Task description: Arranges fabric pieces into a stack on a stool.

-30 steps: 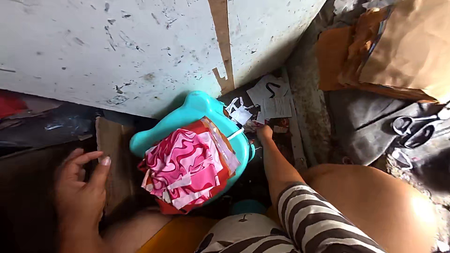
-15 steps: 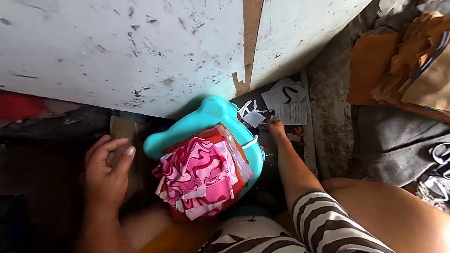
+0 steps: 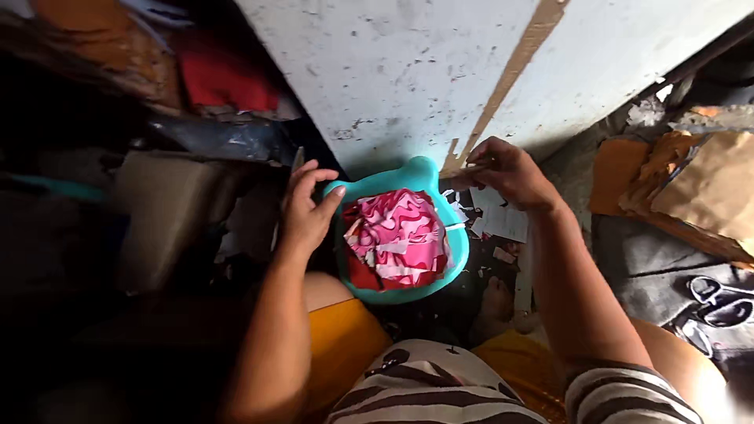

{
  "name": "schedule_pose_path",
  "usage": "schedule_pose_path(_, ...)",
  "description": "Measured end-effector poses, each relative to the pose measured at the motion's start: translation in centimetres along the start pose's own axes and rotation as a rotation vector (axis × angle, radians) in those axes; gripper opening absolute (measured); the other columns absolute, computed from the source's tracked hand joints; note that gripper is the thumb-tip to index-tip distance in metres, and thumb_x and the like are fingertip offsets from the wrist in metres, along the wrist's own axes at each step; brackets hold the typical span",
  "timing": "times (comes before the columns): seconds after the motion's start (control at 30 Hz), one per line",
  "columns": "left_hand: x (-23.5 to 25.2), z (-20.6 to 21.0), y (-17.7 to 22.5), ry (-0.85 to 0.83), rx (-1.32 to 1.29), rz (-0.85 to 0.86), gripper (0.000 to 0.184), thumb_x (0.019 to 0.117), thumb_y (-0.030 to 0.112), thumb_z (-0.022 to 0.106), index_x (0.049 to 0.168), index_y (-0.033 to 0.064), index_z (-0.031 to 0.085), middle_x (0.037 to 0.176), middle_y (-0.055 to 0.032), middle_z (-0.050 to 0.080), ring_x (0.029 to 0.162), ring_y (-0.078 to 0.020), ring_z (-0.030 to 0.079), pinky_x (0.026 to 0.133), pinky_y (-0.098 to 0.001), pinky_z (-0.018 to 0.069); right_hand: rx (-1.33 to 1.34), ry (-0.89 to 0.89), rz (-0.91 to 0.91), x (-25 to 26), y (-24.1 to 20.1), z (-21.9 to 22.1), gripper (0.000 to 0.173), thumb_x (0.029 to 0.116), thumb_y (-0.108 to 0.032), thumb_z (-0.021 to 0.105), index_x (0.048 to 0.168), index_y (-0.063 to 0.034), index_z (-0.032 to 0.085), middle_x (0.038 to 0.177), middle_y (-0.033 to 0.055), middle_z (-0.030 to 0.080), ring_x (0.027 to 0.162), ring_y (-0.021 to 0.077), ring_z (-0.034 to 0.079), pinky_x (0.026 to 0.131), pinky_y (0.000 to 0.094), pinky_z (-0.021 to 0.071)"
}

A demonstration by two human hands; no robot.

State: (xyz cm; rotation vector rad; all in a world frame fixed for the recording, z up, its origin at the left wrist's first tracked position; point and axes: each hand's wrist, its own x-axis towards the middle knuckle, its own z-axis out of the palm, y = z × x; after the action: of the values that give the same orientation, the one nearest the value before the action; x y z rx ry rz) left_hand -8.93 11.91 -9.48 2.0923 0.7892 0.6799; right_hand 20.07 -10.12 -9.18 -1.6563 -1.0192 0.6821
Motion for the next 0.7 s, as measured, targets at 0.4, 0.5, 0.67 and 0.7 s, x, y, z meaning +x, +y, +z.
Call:
schedule_pose_path(0.4,-2.3,-3.1,-1.2,0.029,-0.053,-0.014,0.030,0.0968,0.027,0.070,0.121,0.0087,0.069,0.151,-0.0162,0.048,0.143,-0.0269,0.044,0.110,-0.0480,0.0453,-0.547,-0.314,-0.470,1.9,-12.1,11.5,0.036,0.0943,0.001,0.063,0.130,-0.0053,0.064,0.085,0.0078,0.071,0.068,0.0172,0.068,0.068,0.0377,0.0604)
schedule_pose_path(0.5,-2.9,-3.6,-1.5,0.026,-0.045,-0.005,0.031,0.0963,0.028,0.071,0.121,0.0091,0.069,0.150,-0.0156,0.050,0.143,-0.0260,0.045,0.111,-0.0472,0.0450,-0.625,-0.234,-0.556,1.6,-12.3,13.5,0.034,0.0950,-0.004,0.066,0.129,-0.0052,0.064,0.085,0.0071,0.071,0.073,0.0199,0.068,0.073,0.0398,0.0587)
schedule_pose_path(0.67,-4.0,-4.0,-1.7,0.000,-0.055,0.011,0.032,0.0956,0.027,0.071,0.121,0.0083,0.069,0.148,-0.0171,0.051,0.140,-0.0264,0.047,0.109,-0.0460,0.0451,-0.806,-0.098,-0.624,-1.3,-9.9,16.5,0.024,0.0975,-0.009,0.064,0.121,-0.0044,0.070,0.102,0.0152,0.072,0.097,0.0341,0.069,0.087,0.0518,0.0559)
schedule_pose_path(0.7,-4.2,-4.0,-1.8,-0.006,-0.060,0.022,0.032,0.0952,0.025,0.072,0.121,0.0073,0.069,0.147,-0.0182,0.052,0.139,-0.0273,0.048,0.109,-0.0459,0.0445,-0.826,-0.106,-0.633,-2.0,-8.7,17.1,0.022,0.0974,-0.009,0.064,0.118,-0.0044,0.071,0.103,0.0164,0.072,0.097,0.0350,0.070,0.086,0.0525,0.0567)
